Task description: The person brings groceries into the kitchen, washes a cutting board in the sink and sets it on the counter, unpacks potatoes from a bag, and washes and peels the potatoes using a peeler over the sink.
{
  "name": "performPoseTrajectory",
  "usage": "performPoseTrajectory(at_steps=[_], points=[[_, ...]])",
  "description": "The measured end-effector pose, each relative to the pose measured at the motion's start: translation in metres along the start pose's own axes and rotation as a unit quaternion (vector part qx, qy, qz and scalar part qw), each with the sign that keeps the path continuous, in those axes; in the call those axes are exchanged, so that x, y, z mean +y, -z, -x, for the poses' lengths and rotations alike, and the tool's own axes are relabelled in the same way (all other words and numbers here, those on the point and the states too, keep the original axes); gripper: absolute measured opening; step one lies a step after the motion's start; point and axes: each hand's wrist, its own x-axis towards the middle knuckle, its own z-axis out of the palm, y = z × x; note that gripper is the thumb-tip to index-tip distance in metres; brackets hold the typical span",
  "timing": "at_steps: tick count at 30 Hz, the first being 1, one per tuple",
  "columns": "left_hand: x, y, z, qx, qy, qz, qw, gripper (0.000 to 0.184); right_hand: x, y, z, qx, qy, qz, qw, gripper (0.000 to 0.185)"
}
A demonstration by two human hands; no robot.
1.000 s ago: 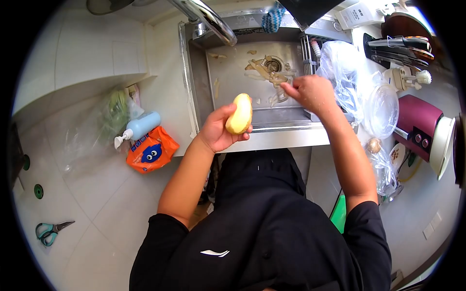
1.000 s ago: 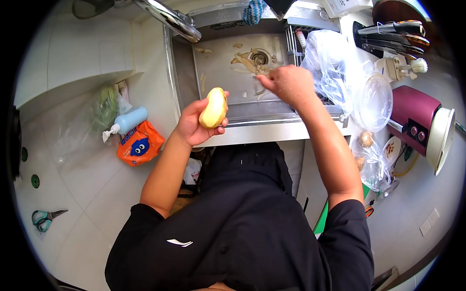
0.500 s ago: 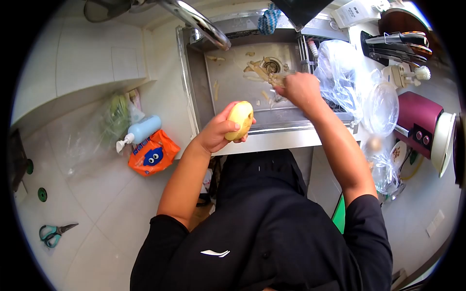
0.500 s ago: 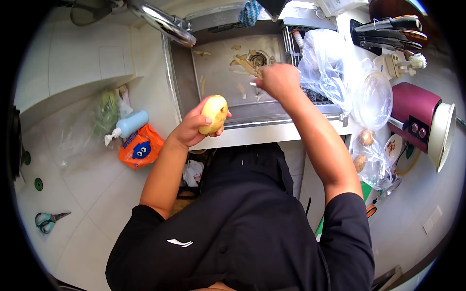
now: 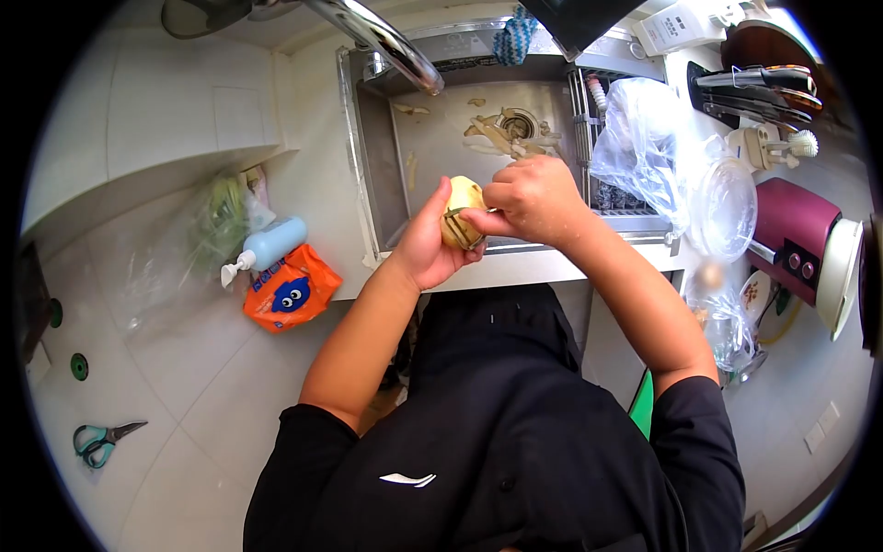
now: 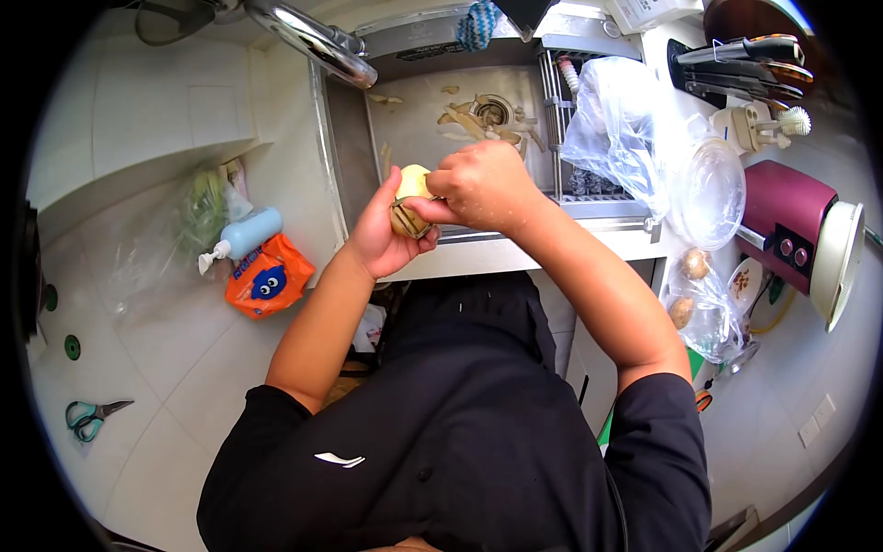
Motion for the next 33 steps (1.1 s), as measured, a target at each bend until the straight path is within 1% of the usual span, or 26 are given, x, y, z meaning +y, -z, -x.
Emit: performPoseTrajectory(at_steps=[1, 2, 3, 4, 5, 6, 8, 10, 11, 12, 14, 15, 16, 18, 20, 22, 24, 25, 26, 27, 28, 29, 30, 31, 32, 33], points=[[0.000, 0.001, 0.003, -0.036, 0.021, -0.017, 0.999, 0.062, 0.006, 0.000, 0.001, 0.009, 0.020, -0.019, 1.000, 0.045], [-0.002, 0.001, 0.007, -0.071, 0.041, -0.034, 0.996, 0.063, 0.012, 0.001, 0.002, 0.009, 0.020, -0.019, 1.000, 0.045], [-0.004, 0.000, 0.012, -0.066, 0.062, -0.038, 0.995, 0.065, 0.019, 0.001, 0.002, 0.005, 0.022, -0.020, 1.000, 0.045], [-0.004, 0.005, 0.014, -0.066, 0.063, -0.038, 0.995, 0.065, 0.029, 0.002, 0.004, 0.000, 0.024, -0.022, 0.999, 0.046], [-0.004, 0.014, 0.017, -0.104, 0.049, -0.060, 0.991, 0.067, 0.045, -0.004, 0.008, -0.058, -0.030, 0.077, 0.995, 0.050], [-0.004, 0.020, 0.019, -0.145, 0.034, -0.084, 0.985, 0.068, 0.062, -0.004, 0.014, -0.210, -0.153, 0.161, 0.952, 0.050], [0.003, 0.010, 0.029, -0.140, 0.043, -0.073, 0.986, 0.068, 0.086, -0.009, 0.034, -0.303, -0.302, 0.216, 0.877, 0.049], [0.003, 0.003, 0.029, -0.056, 0.001, -0.078, 0.995, 0.065, 0.086, -0.006, 0.040, -0.298, -0.318, 0.202, 0.877, 0.049], [0.004, 0.007, 0.025, -0.063, 0.008, -0.044, 0.997, 0.061, 0.076, 0.000, 0.038, -0.293, -0.337, 0.185, 0.875, 0.049], [0.004, 0.014, 0.021, -0.062, 0.007, -0.043, 0.997, 0.061, 0.067, 0.005, 0.035, -0.294, -0.336, 0.184, 0.876, 0.049], [0.000, 0.022, 0.009, -0.041, -0.006, -0.003, 0.999, 0.059, 0.039, 0.015, 0.021, -0.251, -0.329, 0.133, 0.900, 0.051], [-0.001, 0.023, 0.004, -0.027, -0.011, -0.014, 0.999, 0.056, 0.029, 0.014, 0.022, -0.189, -0.274, 0.115, 0.936, 0.050], [-0.001, 0.021, 0.001, -0.027, -0.011, -0.012, 0.999, 0.056, 0.020, 0.012, 0.021, -0.191, -0.273, 0.116, 0.936, 0.050], [-0.002, 0.017, -0.003, 0.006, -0.020, 0.001, 1.000, 0.054, 0.003, 0.007, 0.014, -0.052, -0.135, 0.040, 0.989, 0.048], [-0.002, 0.008, -0.002, 0.024, -0.017, 0.008, 1.000, 0.054, -0.009, 0.003, 0.006, -0.008, -0.060, 0.021, 0.998, 0.044], [-0.003, 0.006, -0.001, 0.039, -0.010, 0.013, 0.999, 0.054, -0.010, -0.001, 0.005, 0.000, -0.044, 0.028, 0.999, 0.044], [-0.004, 0.012, 0.001, -0.025, 0.001, -0.022, 0.999, 0.053, -0.005, -0.002, 0.003, -0.018, -0.017, -0.001, 1.000, 0.043], [-0.005, 0.011, 0.005, -0.025, 0.001, -0.023, 0.999, 0.053, 0.002, 0.001, 0.002, 0.002, 0.018, -0.030, 0.999, 0.043], [-0.005, 0.007, 0.011, -0.018, -0.004, -0.063, 0.998, 0.053, 0.014, 0.000, 0.005, 0.003, 0.018, -0.030, 0.999, 0.043], [-0.005, 0.003, 0.017, -0.011, -0.009, -0.104, 0.994, 0.053, 0.030, -0.004, 0.011, -0.024, 0.002, 0.018, 1.000, 0.044], [-0.002, 0.003, 0.023, -0.012, -0.006, -0.104, 0.994, 0.053, 0.046, -0.007, 0.019, -0.052, -0.015, 0.066, 0.996, 0.047], [0.003, 0.004, 0.031, -0.050, -0.004, -0.102, 0.993, 0.052, 0.068, -0.009, 0.025, -0.176, -0.136, 0.133, 0.966, 0.046], [0.006, 0.003, 0.036, -0.088, -0.002, -0.101, 0.991, 0.052, 0.086, -0.009, 0.031, -0.292, -0.253, 0.196, 0.901, 0.047], [0.007, 0.000, 0.038, -0.074, -0.006, -0.083, 0.994, 0.053, 0.093, -0.003, 0.032, -0.359, -0.312, 0.193, 0.858, 0.050], [0.010, 0.001, 0.034, -0.077, -0.008, -0.084, 0.993, 0.053, 0.093, 0.000, 0.038, -0.345, -0.297, 0.195, 0.869, 0.050], [0.011, 0.004, 0.029, -0.071, -0.010, -0.053, 0.996, 0.054, 0.090, -0.001, 0.043, -0.307, -0.308, 0.189, 0.880, 0.050]])
